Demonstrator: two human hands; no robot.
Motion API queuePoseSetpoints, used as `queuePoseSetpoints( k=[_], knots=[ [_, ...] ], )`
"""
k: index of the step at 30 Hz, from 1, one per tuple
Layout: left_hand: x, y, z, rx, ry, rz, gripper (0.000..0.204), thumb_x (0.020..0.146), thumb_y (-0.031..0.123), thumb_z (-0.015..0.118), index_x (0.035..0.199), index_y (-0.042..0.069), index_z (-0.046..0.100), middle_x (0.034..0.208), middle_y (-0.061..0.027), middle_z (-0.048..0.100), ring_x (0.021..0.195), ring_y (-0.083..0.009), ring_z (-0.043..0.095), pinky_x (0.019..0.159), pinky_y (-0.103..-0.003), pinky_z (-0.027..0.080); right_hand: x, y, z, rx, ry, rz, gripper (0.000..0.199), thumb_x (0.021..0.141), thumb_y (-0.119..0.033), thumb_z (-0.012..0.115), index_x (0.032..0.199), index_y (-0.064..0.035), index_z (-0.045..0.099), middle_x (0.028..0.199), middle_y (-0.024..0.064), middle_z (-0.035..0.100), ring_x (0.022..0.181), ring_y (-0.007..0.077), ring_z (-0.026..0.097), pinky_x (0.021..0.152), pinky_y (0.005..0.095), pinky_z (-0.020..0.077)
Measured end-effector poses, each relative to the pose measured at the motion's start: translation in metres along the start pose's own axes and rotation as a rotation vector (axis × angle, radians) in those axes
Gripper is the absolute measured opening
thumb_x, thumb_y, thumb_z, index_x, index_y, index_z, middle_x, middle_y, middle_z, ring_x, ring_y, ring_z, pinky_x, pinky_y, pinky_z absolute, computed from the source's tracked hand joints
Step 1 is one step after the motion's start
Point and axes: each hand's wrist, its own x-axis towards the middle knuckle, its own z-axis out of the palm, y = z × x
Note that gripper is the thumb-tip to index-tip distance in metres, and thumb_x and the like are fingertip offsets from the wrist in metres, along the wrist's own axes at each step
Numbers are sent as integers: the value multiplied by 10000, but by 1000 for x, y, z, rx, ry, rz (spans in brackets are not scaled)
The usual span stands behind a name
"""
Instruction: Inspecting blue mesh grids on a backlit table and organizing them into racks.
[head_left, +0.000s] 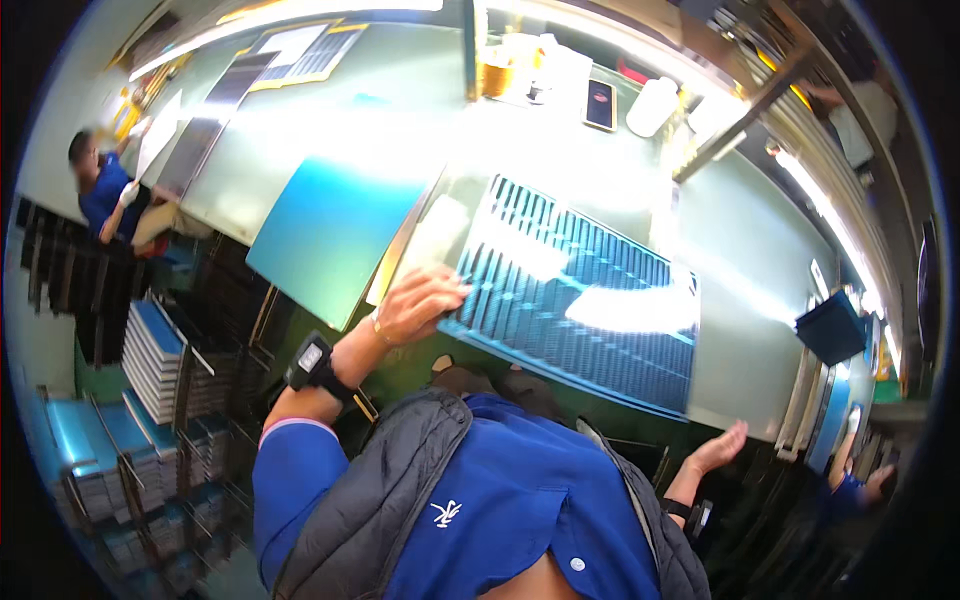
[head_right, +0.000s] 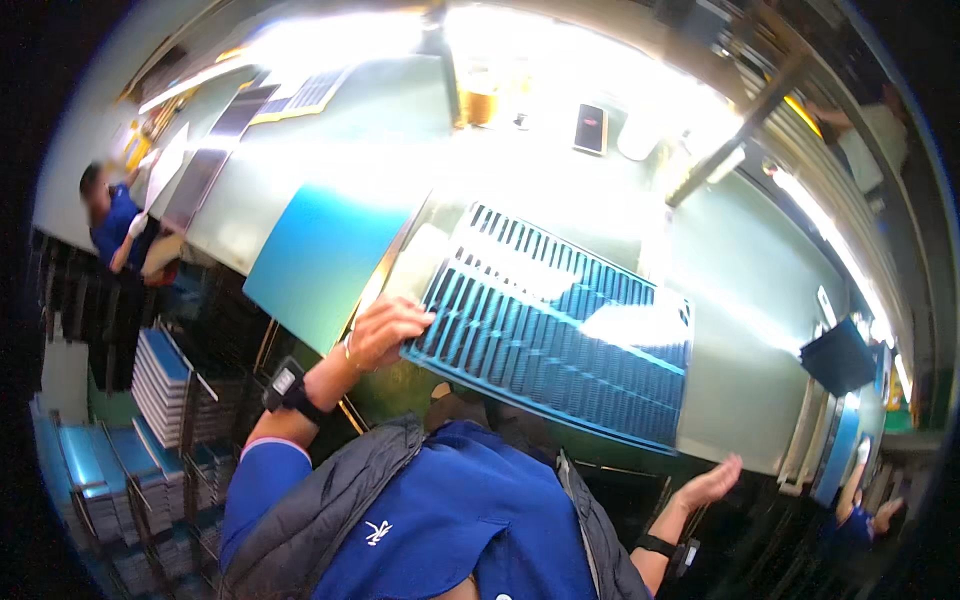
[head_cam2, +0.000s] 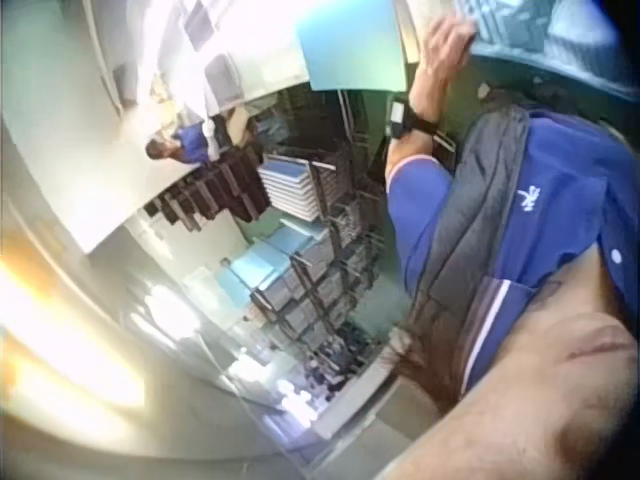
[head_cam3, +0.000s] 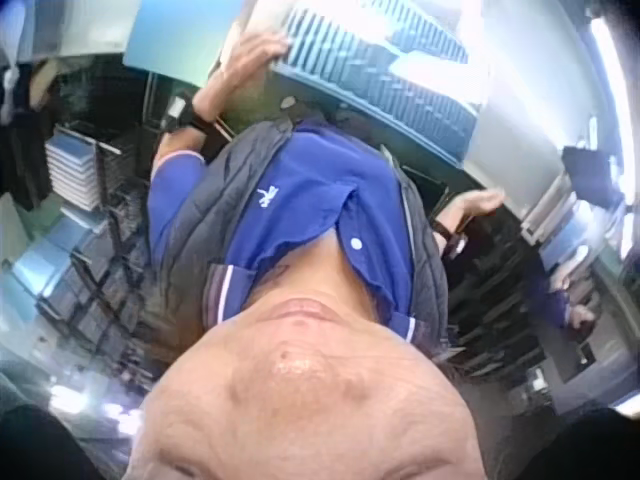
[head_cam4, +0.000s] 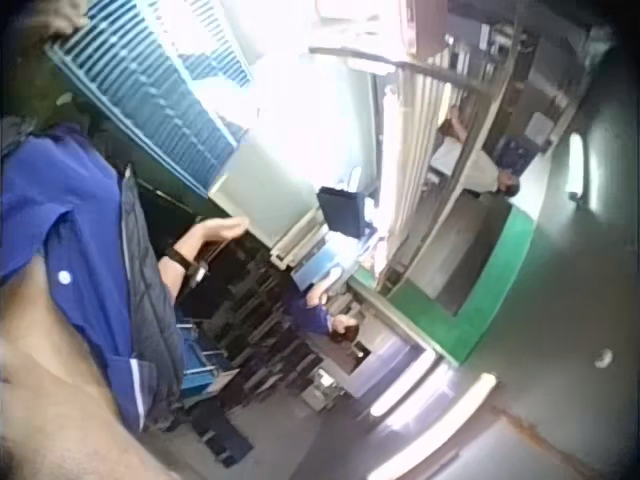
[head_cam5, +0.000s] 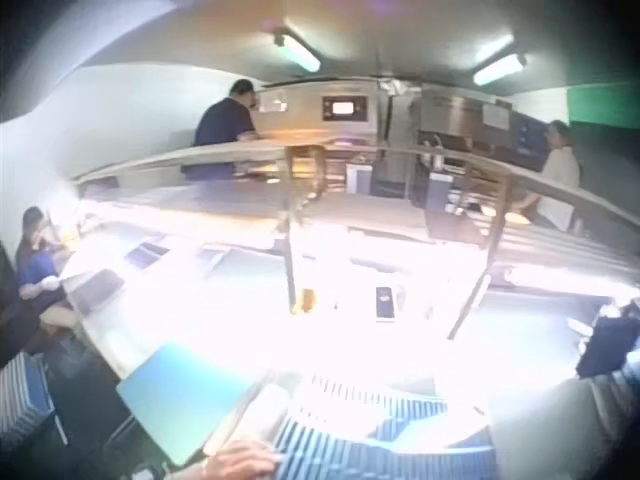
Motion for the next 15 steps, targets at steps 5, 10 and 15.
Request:
queuePoseSetpoints(
  k=[5, 10, 15],
  knots=[
    [136, -24, 19, -16, 649, -90, 323, 684, 135, 781, 914, 39, 575, 745, -76, 602, 688, -238, 569, 643, -330, 440, -18, -97, 79, -24, 4, -372, 404, 929, -187, 497, 1259, 39, 439, 1321, 186, 423, 1208, 288, 435, 975, 389, 394],
    [93, -106, 35, 324, 128, -608, 715, 658, 382, 764, 1199, 2, 494, 1073, -175, 552, 1010, -338, 516, 890, -397, 408, -142, -231, 193, -120, -869, -1030, 491, 848, -313, 582, 1308, -167, 486, 1465, 162, 274, 1376, 307, 203, 1106, 493, 63],
    [-60, -47, -21, 633, -863, -1344, 1351, 370, 453, 859, 1453, 131, 117, 1435, -326, 139, 1333, -453, 167, 1038, -606, 144, -183, -186, 262, -317, -963, -999, 487, 919, -414, 439, 1362, -212, 425, 1480, 175, 229, 1381, 322, 176, 1093, 553, 58]
  ],
)
